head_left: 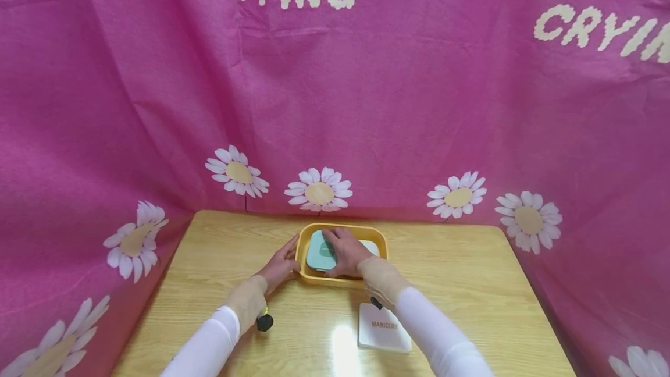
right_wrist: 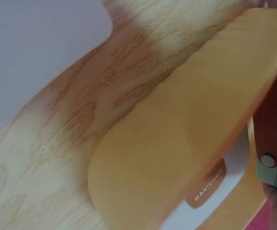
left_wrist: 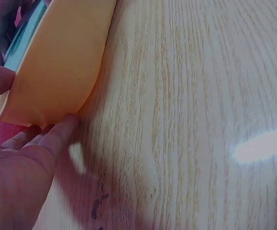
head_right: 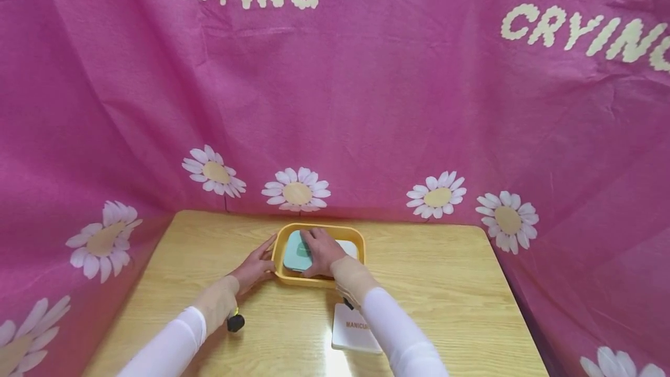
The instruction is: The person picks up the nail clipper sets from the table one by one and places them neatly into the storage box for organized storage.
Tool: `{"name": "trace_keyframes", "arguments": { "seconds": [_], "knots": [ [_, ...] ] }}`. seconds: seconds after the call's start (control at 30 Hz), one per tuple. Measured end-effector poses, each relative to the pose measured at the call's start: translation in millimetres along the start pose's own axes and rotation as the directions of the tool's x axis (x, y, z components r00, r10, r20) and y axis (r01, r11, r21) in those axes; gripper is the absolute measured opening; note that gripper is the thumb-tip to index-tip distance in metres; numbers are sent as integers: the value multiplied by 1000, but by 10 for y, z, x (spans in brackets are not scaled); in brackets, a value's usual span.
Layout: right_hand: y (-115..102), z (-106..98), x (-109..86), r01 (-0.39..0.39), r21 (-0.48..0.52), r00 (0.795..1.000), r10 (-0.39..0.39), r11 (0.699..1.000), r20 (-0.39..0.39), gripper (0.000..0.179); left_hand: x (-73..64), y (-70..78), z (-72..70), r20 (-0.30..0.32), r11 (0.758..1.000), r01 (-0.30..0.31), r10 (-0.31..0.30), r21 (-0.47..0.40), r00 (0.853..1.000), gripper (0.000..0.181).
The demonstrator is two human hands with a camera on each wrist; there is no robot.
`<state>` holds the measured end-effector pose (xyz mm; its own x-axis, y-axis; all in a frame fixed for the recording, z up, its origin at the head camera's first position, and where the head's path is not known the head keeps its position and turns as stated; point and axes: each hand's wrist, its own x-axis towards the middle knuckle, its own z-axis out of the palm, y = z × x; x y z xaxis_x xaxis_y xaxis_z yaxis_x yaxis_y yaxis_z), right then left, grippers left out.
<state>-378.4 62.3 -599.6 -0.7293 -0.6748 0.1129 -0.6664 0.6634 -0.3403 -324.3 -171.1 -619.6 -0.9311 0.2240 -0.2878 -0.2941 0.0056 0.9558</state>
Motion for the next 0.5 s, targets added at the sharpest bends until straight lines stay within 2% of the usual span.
{"name": "trace_keyframes", "arguments": {
  "seconds": [0.2,0.5],
  "knots": [
    [14,133,56,46,-56,999,-47,997,-9,107,0,16,-5,18,1000,-8,8,13,1000,99],
    [-65,175,139,28,-63,998,-25,998,50,107,4,0,-15,-5,1000,5,-5,22,1000,99]
  ]
}}
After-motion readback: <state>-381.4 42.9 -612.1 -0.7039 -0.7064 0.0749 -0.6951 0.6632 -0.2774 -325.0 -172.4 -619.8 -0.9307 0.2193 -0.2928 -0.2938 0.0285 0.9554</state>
